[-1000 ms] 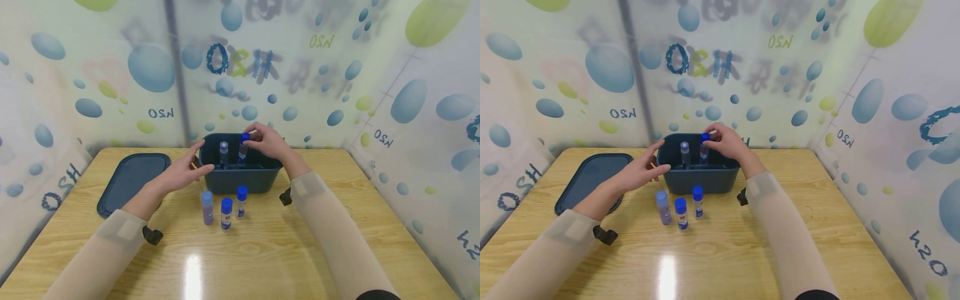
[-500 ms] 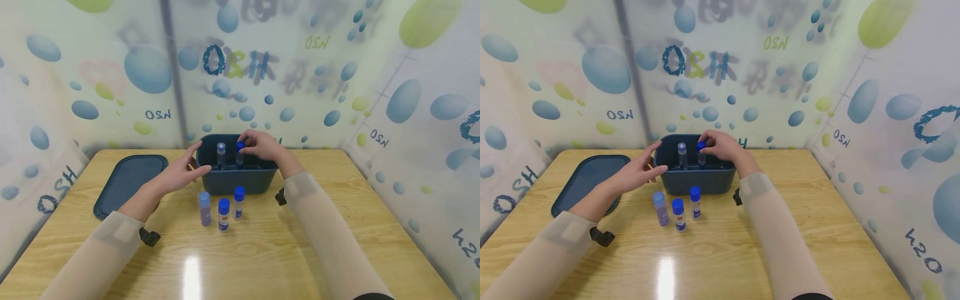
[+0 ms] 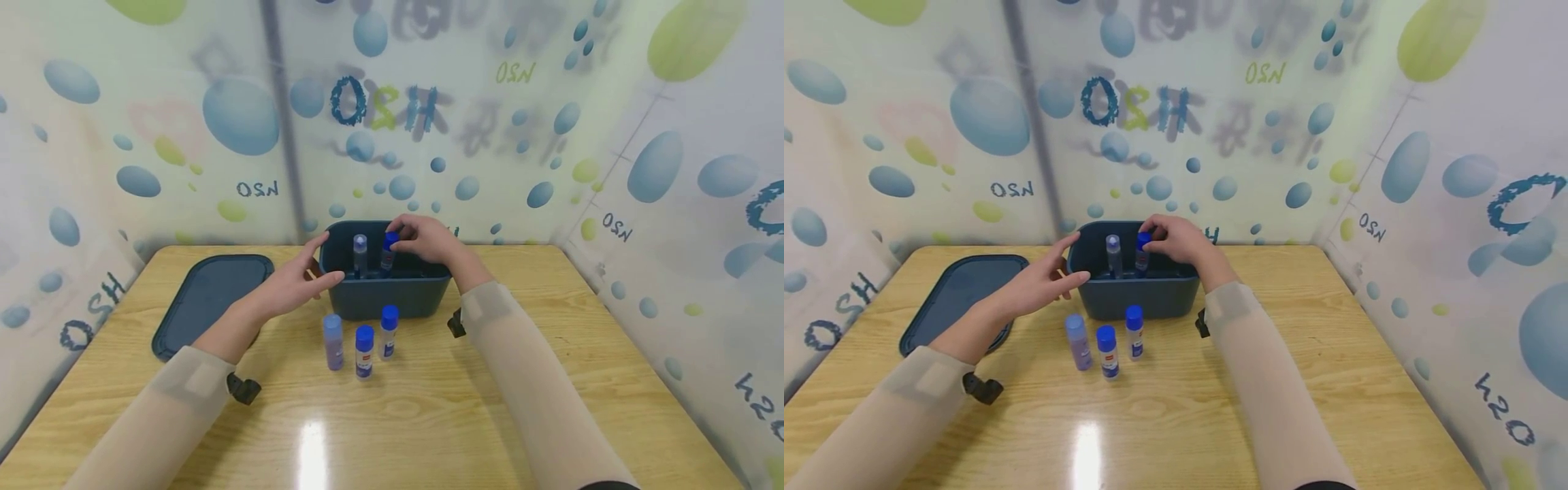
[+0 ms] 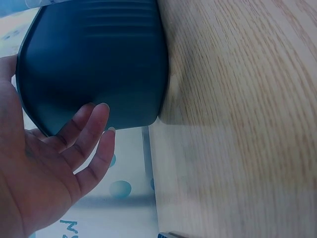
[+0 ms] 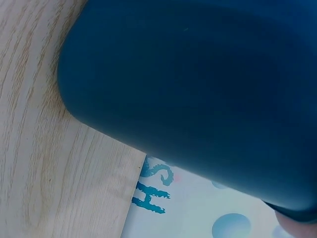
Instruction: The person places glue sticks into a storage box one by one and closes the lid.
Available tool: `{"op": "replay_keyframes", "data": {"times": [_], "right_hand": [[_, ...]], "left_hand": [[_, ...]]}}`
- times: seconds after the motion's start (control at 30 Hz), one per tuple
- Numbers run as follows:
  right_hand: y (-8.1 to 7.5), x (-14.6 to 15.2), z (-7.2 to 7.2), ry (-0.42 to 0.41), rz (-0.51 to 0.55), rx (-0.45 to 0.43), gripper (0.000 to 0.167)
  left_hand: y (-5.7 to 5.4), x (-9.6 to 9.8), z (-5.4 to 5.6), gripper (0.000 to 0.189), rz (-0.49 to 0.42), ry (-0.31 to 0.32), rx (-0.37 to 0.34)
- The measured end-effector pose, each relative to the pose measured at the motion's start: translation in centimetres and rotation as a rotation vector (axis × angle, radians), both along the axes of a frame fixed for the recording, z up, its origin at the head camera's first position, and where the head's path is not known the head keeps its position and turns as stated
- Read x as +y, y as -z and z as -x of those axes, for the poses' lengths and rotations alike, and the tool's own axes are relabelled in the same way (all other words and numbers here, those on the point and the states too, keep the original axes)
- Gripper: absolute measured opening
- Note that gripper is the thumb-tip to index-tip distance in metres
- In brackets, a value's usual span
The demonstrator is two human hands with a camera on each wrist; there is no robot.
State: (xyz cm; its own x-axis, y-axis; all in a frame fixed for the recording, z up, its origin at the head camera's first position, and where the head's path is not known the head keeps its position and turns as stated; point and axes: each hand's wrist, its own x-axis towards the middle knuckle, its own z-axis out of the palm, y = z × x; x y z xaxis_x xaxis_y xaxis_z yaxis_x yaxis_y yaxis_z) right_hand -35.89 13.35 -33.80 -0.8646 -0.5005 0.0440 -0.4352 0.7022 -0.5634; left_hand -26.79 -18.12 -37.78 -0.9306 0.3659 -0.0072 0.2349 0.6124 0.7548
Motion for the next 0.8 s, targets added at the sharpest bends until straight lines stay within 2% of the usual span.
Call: {"op": "replay_keyframes", "data": {"times": [0.53, 0.8], "right_hand": [[0.03, -0.33, -0.01, -0.022, -0.066, 0.003, 0.042], [-0.06, -0.29, -0.23, -0.027, -0.058, 0.002, 0.038]], "left_hand": [[0.03, 0.05, -0.08, 0.1, 0.003, 0.001, 0.006], [0.08, 0.09, -0.12, 0.099, 0.003, -0.001, 0.01]]}}
